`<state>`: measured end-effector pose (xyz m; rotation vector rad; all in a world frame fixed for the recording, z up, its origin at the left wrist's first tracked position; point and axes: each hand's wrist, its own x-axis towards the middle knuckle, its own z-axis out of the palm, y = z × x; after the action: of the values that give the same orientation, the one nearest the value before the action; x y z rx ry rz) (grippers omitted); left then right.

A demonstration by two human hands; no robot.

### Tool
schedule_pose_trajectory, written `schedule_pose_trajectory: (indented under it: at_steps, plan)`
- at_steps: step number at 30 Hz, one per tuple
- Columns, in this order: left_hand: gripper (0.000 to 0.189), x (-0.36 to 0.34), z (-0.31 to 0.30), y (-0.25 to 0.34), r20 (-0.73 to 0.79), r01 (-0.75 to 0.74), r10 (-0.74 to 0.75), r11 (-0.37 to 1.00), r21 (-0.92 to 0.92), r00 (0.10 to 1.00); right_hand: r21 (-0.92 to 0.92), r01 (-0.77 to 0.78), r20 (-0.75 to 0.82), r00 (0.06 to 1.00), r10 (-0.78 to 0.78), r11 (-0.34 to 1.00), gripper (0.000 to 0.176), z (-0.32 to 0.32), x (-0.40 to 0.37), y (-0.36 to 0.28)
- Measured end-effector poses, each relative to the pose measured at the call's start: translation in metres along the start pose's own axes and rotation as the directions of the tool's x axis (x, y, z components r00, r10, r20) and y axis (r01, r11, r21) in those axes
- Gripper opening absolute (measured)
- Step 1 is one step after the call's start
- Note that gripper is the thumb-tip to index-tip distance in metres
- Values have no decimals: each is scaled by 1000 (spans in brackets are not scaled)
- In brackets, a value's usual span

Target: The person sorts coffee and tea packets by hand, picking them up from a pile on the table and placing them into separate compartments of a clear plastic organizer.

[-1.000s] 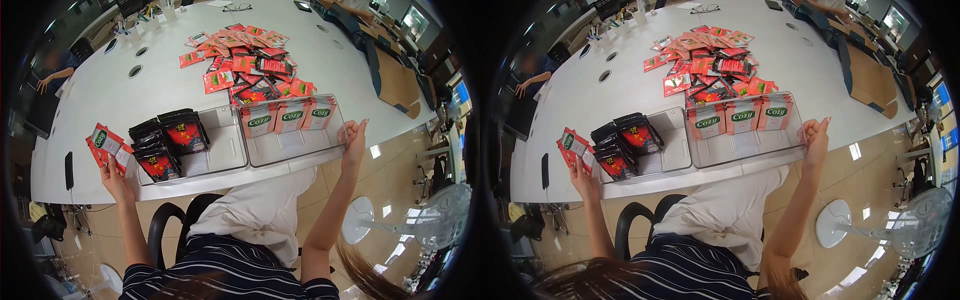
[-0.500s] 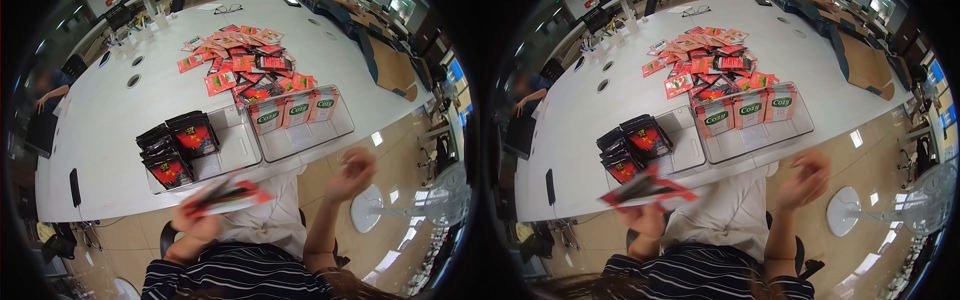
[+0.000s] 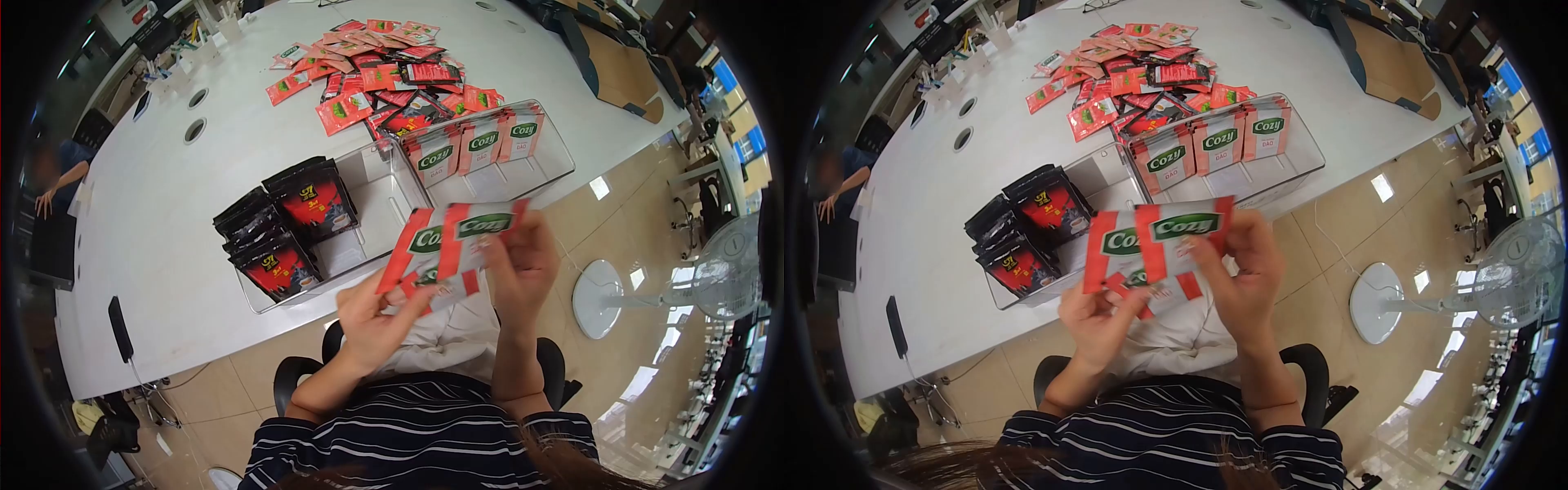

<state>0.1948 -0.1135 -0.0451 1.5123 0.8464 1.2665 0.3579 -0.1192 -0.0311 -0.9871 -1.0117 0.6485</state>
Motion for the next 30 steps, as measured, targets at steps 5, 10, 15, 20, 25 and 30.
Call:
schedule_pose_trajectory:
  at_steps: [5,10,15,20,25,30]
  plan:
    - [28,16,-13,-8,-183,-358,408,899,251,895,-105,205,-118,969,-217,973,33,-20,36,-8]
    - [34,32,-16,9,5,-540,605,706,458,796,-208,207,136,974,-182,956,36,-21,74,-22]
    - [38,45,-8,1,137,-620,683,537,572,717,-464,289,513,858,-11,837,20,-16,96,-14]
    - [37,45,-2,-21,216,-698,760,393,599,613,-555,480,656,755,2,680,18,-10,107,-2]
    - [38,45,-1,-26,224,-702,759,388,597,611,-505,776,797,587,-142,378,24,-4,125,-2]
    - [37,45,-1,-23,221,-703,752,409,581,621,-487,792,794,577,-191,369,30,1,133,4]
